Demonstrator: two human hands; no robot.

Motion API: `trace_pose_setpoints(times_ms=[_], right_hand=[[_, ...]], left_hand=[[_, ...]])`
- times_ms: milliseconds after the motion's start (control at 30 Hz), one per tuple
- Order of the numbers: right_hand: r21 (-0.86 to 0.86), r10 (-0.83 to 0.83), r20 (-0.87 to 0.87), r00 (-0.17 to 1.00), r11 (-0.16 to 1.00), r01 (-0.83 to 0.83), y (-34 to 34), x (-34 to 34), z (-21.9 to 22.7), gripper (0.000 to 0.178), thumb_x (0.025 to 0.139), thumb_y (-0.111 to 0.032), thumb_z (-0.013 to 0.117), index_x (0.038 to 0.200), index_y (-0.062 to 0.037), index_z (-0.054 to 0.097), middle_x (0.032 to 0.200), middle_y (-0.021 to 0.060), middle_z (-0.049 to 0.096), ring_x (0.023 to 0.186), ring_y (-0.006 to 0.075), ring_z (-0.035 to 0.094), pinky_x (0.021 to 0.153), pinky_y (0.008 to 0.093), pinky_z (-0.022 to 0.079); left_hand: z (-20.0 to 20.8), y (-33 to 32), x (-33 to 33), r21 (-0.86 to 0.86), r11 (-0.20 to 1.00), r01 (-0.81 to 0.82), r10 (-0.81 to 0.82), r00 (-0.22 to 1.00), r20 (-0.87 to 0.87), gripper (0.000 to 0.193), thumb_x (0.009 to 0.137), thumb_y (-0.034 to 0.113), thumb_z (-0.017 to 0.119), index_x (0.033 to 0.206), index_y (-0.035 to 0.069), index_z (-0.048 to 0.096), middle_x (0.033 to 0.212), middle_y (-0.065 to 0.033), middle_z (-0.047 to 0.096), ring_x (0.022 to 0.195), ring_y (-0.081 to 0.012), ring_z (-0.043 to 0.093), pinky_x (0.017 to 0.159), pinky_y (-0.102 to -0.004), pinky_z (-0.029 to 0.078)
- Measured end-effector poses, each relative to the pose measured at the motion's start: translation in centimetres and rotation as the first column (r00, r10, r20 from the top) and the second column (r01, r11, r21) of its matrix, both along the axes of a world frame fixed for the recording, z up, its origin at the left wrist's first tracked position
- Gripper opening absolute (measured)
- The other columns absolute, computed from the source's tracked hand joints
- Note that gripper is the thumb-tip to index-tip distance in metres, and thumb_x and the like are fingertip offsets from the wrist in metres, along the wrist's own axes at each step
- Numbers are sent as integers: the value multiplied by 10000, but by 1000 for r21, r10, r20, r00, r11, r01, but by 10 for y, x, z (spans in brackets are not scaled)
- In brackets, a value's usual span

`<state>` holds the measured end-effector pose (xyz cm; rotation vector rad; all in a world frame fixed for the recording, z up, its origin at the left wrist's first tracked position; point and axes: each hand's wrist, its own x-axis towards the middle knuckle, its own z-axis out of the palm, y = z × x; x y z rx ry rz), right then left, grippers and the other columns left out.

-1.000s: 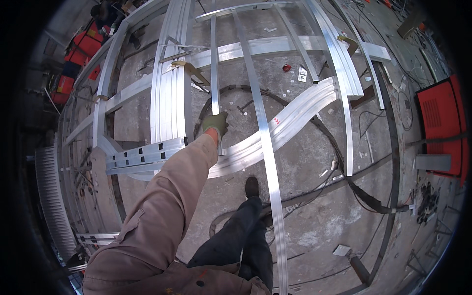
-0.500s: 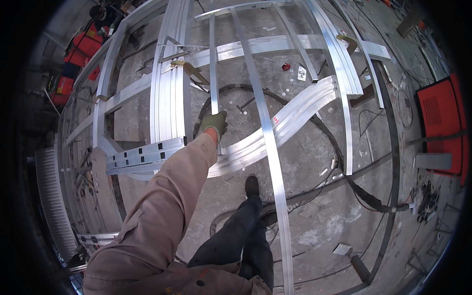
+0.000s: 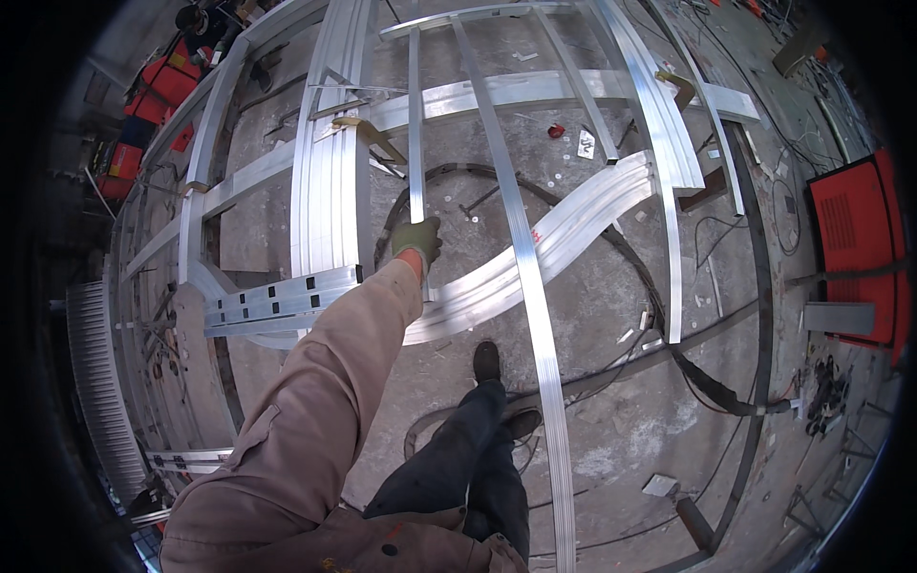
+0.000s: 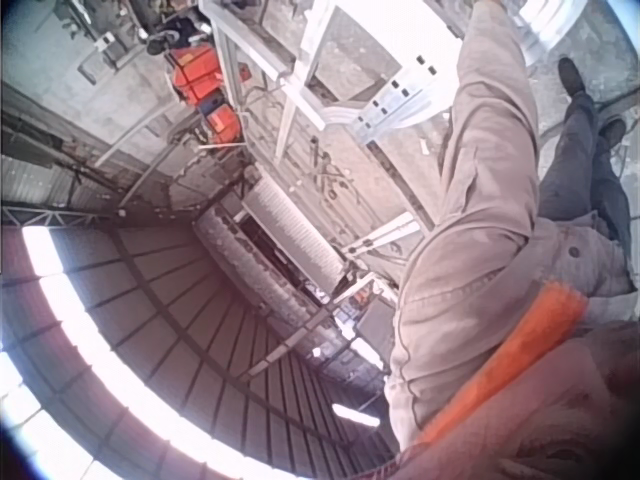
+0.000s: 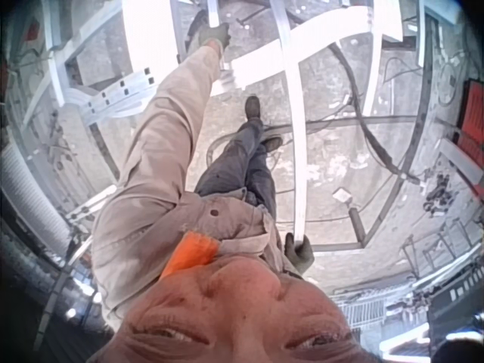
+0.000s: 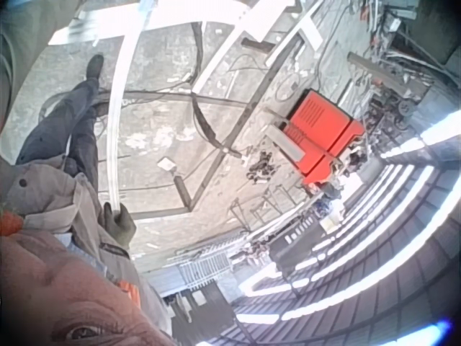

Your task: The person positions and aligns multiple aluminum bars onto a partially assembled metal frame on the floor. They repeatedly pick up bars, place them into slots, and adjust their positions to fit the structure. The person wears gloves and works in a workshop with tools and equipment visible in the background.

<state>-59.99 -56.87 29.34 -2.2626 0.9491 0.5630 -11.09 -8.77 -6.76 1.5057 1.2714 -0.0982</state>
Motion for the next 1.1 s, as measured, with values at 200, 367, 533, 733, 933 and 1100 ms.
trace_pose_setpoints(times_ms=[200, 367, 533, 733, 933, 1100], right_hand=[[31, -28, -14, 1000, 999, 29, 2, 4, 1, 326, 1038, -257, 1003, 1148, 11, 854, 686, -68, 565, 625, 71, 437, 533, 342, 365], [52, 80, 59, 995, 995, -83, 12, 1, -42, 352, 1038, -317, 997, 1181, -27, 858, 685, -3, 619, 610, 126, 495, 549, 382, 426], [117, 130, 92, 987, 983, -141, 26, -4, -98, 391, 1039, -407, 986, 1166, -63, 853, 677, 37, 591, 609, 159, 496, 560, 409, 433], [537, -101, -39, 994, 837, 106, 22, -39, -139, 358, 1097, -307, 935, 1309, -47, 809, 766, -12, 638, 722, 103, 546, 617, 375, 491], [391, 137, -53, 989, 914, -106, 19, -35, -133, 480, 1125, -243, 896, 1517, -19, 733, 908, 3, 741, 795, 141, 636, 677, 388, 560], [547, -130, -59, 990, 825, 141, 23, -49, -132, 520, 1127, -251, 881, 1570, -30, 722, 1014, 62, 810, 864, 175, 714, 766, 395, 619]], left_hand=[[-2, 0, 1, 7, 1000, 21, -21, 1000, -13, 445, 1016, 305, 882, 1263, -62, 830, 879, -159, 820, 644, -258, 757, 594, -411, 602], [0, 1, 0, 13, 999, 38, -38, 999, -26, 453, 1013, 319, 886, 1273, -48, 835, 887, -161, 821, 663, -254, 763, 608, -416, 606], [-10, 11, -1, -8, 999, 32, -32, 999, -17, 462, 1022, 341, 883, 1275, -42, 834, 919, -170, 822, 672, -258, 756, 623, -412, 610], [-7, 3, 0, -12, 999, 38, -38, 999, -9, 499, 1026, 339, 881, 1314, -59, 797, 945, -177, 812, 686, -267, 747, 620, -419, 597], [-7, 9, -4, 3, 1000, 19, -19, 1000, -21, 476, 1023, 328, 877, 1321, -36, 800, 914, -170, 800, 670, -260, 738, 598, -417, 583], [-5, 3, 3, -4, 999, 32, -32, 999, -19, 430, 1011, 312, 878, 1275, -20, 808, 877, -165, 793, 634, -257, 725, 577, -417, 573]])
